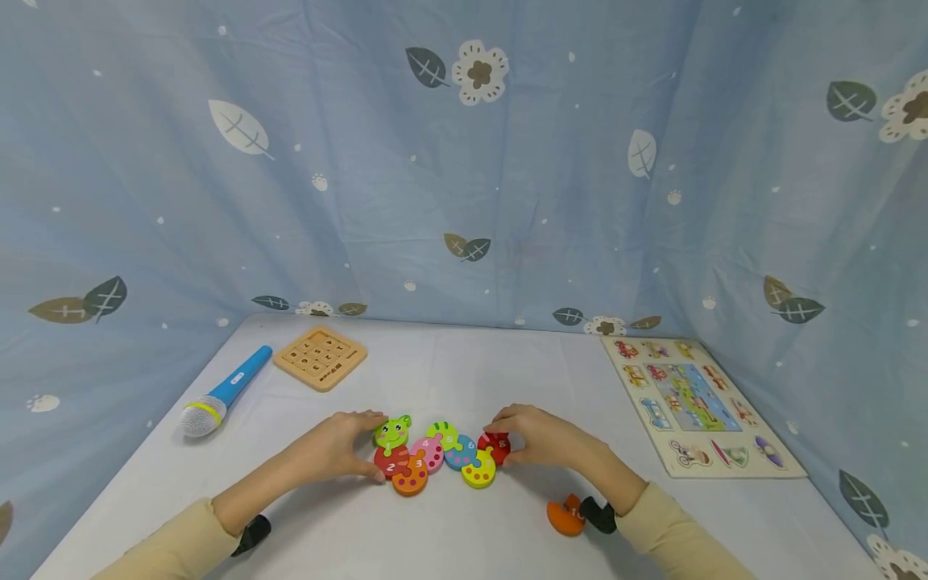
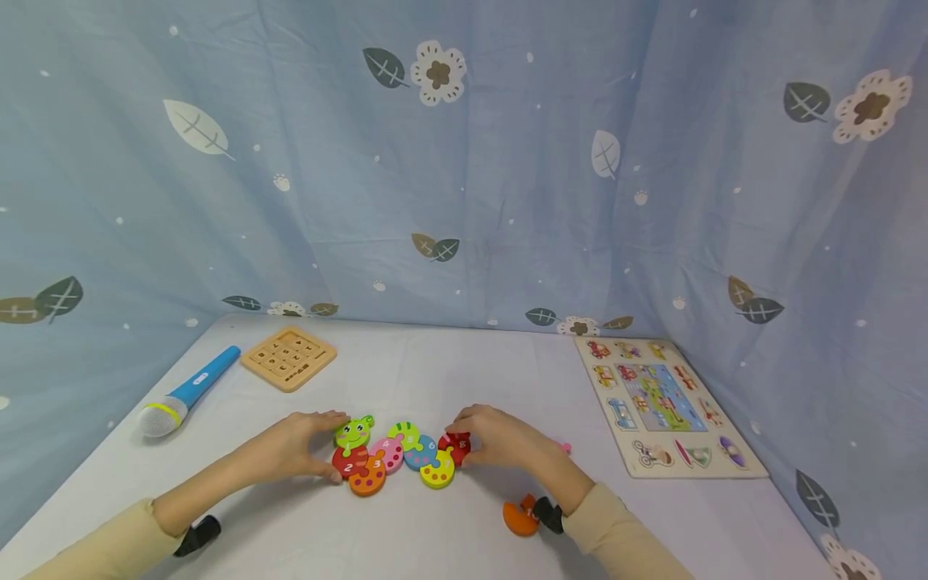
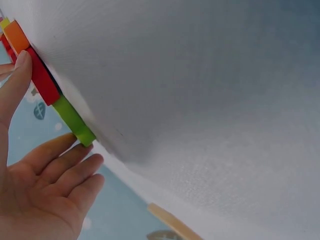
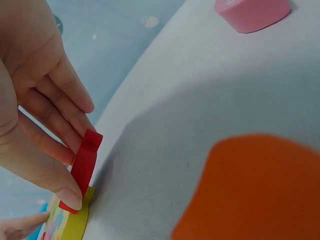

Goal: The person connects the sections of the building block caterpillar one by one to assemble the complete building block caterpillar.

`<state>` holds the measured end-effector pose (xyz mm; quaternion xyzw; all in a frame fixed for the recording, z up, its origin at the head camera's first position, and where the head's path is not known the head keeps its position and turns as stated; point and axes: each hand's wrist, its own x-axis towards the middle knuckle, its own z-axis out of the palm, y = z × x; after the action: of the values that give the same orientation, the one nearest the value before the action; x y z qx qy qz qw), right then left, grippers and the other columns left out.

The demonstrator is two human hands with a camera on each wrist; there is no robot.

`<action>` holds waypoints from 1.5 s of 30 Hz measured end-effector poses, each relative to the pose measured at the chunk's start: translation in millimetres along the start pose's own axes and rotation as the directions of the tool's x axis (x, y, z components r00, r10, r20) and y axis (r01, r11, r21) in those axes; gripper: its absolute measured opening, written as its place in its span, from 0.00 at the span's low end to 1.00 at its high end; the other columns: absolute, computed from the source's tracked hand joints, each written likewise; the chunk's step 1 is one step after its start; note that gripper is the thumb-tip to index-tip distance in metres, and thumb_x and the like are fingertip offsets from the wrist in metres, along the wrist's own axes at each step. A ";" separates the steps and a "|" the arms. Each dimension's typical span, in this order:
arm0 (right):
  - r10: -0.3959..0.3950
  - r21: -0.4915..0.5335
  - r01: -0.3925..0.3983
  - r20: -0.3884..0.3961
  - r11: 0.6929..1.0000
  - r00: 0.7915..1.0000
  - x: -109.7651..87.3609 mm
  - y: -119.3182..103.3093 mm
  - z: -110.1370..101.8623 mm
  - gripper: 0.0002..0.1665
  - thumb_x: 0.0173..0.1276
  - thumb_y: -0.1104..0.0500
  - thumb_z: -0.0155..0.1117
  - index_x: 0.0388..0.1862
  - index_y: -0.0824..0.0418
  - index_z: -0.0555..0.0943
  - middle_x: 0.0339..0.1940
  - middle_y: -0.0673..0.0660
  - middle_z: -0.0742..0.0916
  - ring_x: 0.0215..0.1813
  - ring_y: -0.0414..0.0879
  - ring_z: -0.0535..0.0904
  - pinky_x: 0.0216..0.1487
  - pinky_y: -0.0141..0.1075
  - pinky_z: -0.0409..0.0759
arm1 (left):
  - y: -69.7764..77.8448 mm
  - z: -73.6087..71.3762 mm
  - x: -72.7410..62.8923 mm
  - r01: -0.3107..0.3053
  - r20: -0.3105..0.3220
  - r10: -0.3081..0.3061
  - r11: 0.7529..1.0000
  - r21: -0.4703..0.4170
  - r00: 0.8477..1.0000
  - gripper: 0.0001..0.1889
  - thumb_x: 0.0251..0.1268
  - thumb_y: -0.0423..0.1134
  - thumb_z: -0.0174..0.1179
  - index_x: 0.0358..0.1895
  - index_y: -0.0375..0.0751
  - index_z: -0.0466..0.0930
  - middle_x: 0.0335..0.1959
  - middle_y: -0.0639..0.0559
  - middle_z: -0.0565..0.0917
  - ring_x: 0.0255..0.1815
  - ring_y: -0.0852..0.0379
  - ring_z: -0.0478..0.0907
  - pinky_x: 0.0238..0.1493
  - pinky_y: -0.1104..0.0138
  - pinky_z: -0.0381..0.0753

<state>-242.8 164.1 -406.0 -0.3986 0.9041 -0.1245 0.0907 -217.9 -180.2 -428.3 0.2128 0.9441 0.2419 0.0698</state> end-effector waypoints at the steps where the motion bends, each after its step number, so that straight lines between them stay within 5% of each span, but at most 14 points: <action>1: 0.000 -0.003 0.000 0.003 1.000 1.000 0.3 0.3 0.5 0.29 0.56 0.55 0.76 0.57 0.59 0.81 0.52 0.53 0.83 0.53 0.46 0.78 0.54 0.35 0.80 | 0.2 -0.1 0.0 -0.001 0.000 0.001 1.000 -0.001 1.000 0.46 0.33 0.56 0.78 0.61 0.35 0.76 0.63 0.38 0.74 0.66 0.37 0.68 0.65 0.44 0.67; 13: 0.014 -0.019 -0.013 0.025 1.000 1.000 1.9 -0.2 6.1 0.29 0.56 0.56 0.76 0.57 0.59 0.82 0.53 0.53 0.83 0.54 0.47 0.77 0.55 0.36 0.80 | -3.2 0.9 -1.6 -0.020 -0.002 0.020 1.000 -0.007 1.000 0.48 0.34 0.57 0.78 0.62 0.35 0.74 0.64 0.38 0.73 0.66 0.36 0.67 0.65 0.43 0.65; 23: -0.001 0.017 0.001 -0.009 1.000 1.000 -4.9 0.2 3.1 0.31 0.57 0.55 0.76 0.59 0.60 0.80 0.55 0.54 0.82 0.56 0.48 0.77 0.57 0.37 0.79 | -10.1 -1.4 -5.1 -0.107 0.021 0.106 0.994 0.007 0.994 0.48 0.39 0.61 0.74 0.64 0.34 0.72 0.66 0.35 0.71 0.66 0.34 0.66 0.65 0.41 0.64; 37: 0.019 0.083 -0.009 -0.120 0.996 0.993 -39.6 6.2 -4.1 0.25 0.61 0.57 0.72 0.57 0.61 0.81 0.55 0.54 0.82 0.57 0.51 0.77 0.57 0.45 0.79 | -10.0 -8.5 -2.9 -0.237 0.066 0.238 0.971 -0.015 0.969 0.38 0.54 0.58 0.67 0.65 0.39 0.73 0.67 0.45 0.71 0.69 0.44 0.65 0.65 0.50 0.68; 45: 0.026 0.090 -0.008 -0.196 0.996 0.980 -64.8 16.5 -7.1 0.26 0.60 0.59 0.72 0.58 0.62 0.81 0.55 0.55 0.83 0.57 0.52 0.78 0.56 0.47 0.79 | -12.1 -8.7 0.5 -0.246 0.073 0.247 0.969 -0.025 0.966 0.34 0.59 0.52 0.67 0.66 0.38 0.72 0.67 0.42 0.71 0.69 0.42 0.65 0.65 0.49 0.67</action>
<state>-213.1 224.1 -399.9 -0.3721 0.9056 -0.2026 0.0195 -224.9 -193.3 -426.5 0.3367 0.9052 0.2478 0.0763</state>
